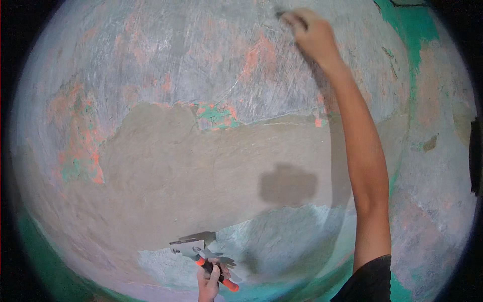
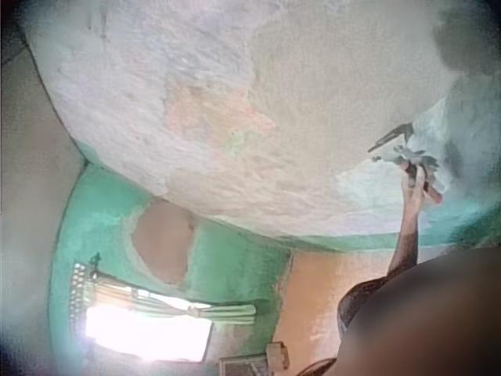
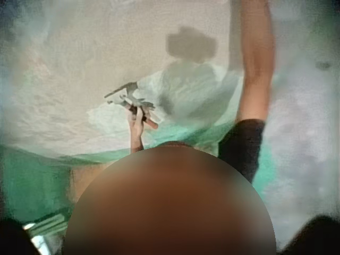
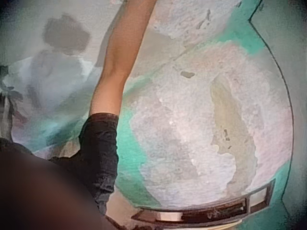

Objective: Using a putty knife and hands to apply and smooth patching compound on a damaged wall surface.

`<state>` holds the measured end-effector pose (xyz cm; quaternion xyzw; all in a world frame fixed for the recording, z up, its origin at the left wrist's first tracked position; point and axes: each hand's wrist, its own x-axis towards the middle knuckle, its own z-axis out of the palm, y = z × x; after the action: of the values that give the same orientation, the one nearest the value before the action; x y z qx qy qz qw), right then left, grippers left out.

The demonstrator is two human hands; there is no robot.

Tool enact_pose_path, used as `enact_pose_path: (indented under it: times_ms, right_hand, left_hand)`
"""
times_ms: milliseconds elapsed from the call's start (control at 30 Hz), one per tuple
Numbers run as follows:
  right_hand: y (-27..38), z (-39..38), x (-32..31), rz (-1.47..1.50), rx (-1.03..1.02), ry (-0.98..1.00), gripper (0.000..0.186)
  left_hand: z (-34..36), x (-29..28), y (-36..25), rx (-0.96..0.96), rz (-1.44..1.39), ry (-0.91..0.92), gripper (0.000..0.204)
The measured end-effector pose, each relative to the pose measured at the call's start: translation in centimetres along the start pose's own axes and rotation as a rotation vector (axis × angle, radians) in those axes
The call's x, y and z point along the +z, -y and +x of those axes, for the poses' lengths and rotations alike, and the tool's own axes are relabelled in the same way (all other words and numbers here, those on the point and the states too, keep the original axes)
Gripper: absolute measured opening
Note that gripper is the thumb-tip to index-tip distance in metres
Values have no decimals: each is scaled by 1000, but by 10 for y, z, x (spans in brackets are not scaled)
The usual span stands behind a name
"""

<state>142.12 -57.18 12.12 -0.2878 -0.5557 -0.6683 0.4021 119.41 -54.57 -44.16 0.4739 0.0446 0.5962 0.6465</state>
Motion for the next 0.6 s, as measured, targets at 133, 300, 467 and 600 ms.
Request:
enact_pose_path:
  times_ms: [133, 300, 467, 600]
  right_hand:
    - [-1, -4, -9, 55, 37, 44, 21]
    - [26, -28, 2, 129, 68, 34, 18]
    - [58, -36, 0, 132, 12, 35, 18]
    - [89, -50, 11, 202, 17, 92, 16]
  left_hand:
    - [2, 12, 6, -4, -17, 98, 26]
    - [7, 2, 9, -71, 32, 107, 29]
    - [12, -13, 10, -105, 56, 139, 25]
    - [17, -22, 17, -121, 26, 184, 27]
